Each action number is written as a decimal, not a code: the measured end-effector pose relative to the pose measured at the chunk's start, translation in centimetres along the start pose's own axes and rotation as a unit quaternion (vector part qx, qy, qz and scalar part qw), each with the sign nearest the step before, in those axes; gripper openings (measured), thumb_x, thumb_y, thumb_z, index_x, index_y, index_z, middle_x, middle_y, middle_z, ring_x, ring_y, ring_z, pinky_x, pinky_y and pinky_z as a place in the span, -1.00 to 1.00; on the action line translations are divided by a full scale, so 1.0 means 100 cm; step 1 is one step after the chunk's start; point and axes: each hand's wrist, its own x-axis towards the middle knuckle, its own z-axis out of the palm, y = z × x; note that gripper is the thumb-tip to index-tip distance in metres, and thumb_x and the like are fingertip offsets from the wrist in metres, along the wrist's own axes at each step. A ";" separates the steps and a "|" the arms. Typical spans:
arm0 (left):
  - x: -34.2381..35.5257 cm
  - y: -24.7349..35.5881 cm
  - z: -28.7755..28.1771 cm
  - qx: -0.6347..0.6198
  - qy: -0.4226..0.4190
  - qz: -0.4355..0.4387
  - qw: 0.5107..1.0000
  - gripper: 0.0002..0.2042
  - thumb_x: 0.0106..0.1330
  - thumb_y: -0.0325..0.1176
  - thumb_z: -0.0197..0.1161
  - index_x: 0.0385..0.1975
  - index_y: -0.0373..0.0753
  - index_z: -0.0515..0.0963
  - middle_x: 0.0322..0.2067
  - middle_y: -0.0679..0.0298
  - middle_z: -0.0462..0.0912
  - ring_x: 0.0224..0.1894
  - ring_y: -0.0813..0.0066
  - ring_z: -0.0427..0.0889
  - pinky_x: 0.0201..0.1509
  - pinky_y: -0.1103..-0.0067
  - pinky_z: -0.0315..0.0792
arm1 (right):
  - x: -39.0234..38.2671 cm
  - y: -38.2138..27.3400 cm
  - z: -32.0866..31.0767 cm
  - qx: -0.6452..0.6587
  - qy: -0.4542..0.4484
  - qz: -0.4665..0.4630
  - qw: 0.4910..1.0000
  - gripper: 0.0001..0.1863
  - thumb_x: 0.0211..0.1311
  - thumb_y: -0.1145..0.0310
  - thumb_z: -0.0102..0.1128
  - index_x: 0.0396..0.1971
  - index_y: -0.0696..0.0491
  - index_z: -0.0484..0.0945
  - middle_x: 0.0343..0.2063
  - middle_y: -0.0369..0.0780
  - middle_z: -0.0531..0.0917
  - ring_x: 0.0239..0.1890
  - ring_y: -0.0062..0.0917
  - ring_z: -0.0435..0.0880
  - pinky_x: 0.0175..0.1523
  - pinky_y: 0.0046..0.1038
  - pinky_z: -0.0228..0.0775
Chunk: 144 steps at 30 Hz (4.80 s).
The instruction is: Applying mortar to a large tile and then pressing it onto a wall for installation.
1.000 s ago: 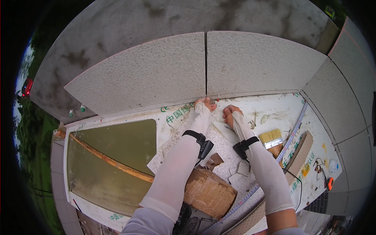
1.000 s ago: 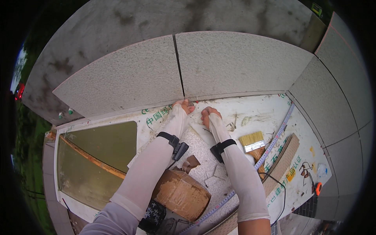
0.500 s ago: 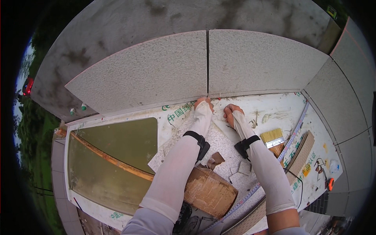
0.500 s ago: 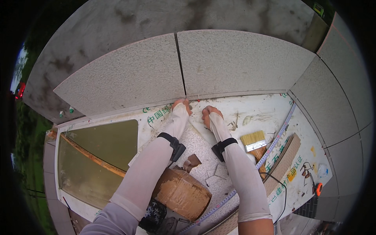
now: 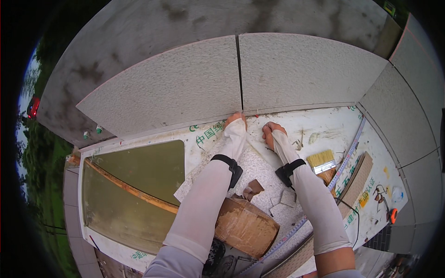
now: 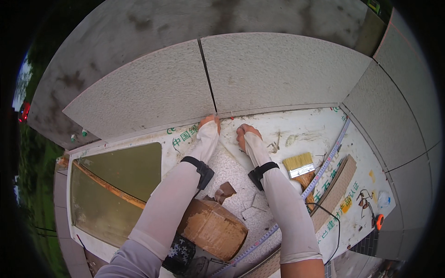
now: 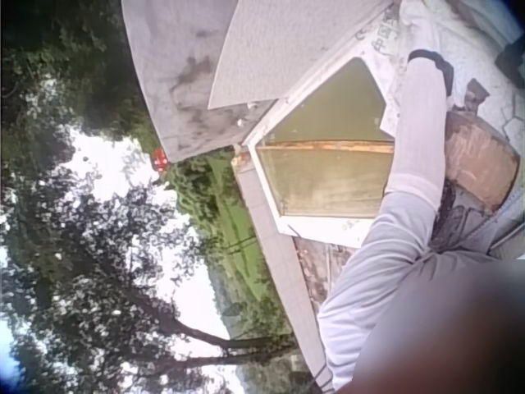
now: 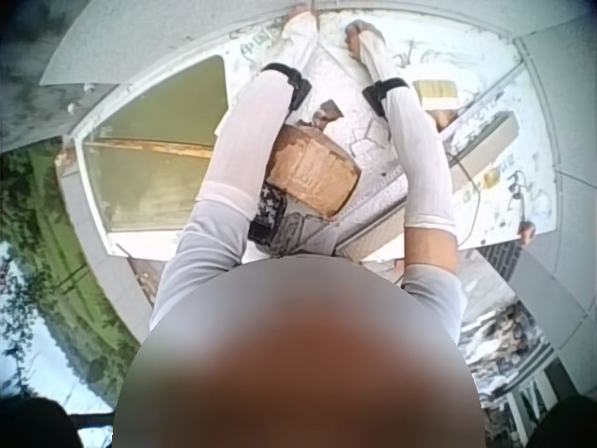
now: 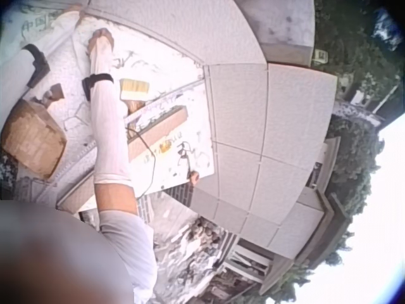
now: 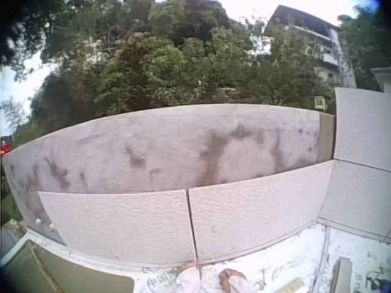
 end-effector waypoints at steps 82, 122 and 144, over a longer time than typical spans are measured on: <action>-0.008 -0.024 -0.062 0.060 0.029 0.164 0.984 -0.72 0.22 -0.08 0.18 -0.46 -0.17 0.60 -0.47 0.08 0.67 -0.40 0.06 0.67 -0.34 0.20 0.49 | -0.001 0.008 0.001 -0.054 0.006 -0.004 0.999 -0.70 0.30 0.24 -0.05 -0.33 0.14 0.59 -0.53 -0.14 0.67 -0.40 -0.30 0.66 -0.20 -0.33 0.45; 0.059 -0.394 -0.372 -0.029 0.287 -0.135 0.948 0.30 -0.21 0.45 0.35 0.33 -0.56 0.00 0.31 -0.31 0.08 0.38 -0.13 0.10 0.41 0.26 0.08 | 0.037 -0.048 0.014 -0.291 0.087 -0.027 0.952 -0.66 0.24 0.13 0.08 -0.41 0.14 0.54 -0.45 0.05 0.64 -0.32 -0.01 0.62 -0.20 -0.09 0.45; 0.055 -0.394 -0.368 0.002 0.294 -0.147 0.944 0.25 -0.13 0.41 0.32 0.33 -0.56 -0.02 0.31 -0.31 0.10 0.39 -0.12 0.09 0.42 0.30 0.06 | 0.029 -0.045 0.002 -0.307 0.016 -0.095 0.947 -0.68 0.25 0.16 -0.01 -0.43 0.10 0.57 -0.48 0.00 0.64 -0.37 -0.09 0.63 -0.24 -0.13 0.45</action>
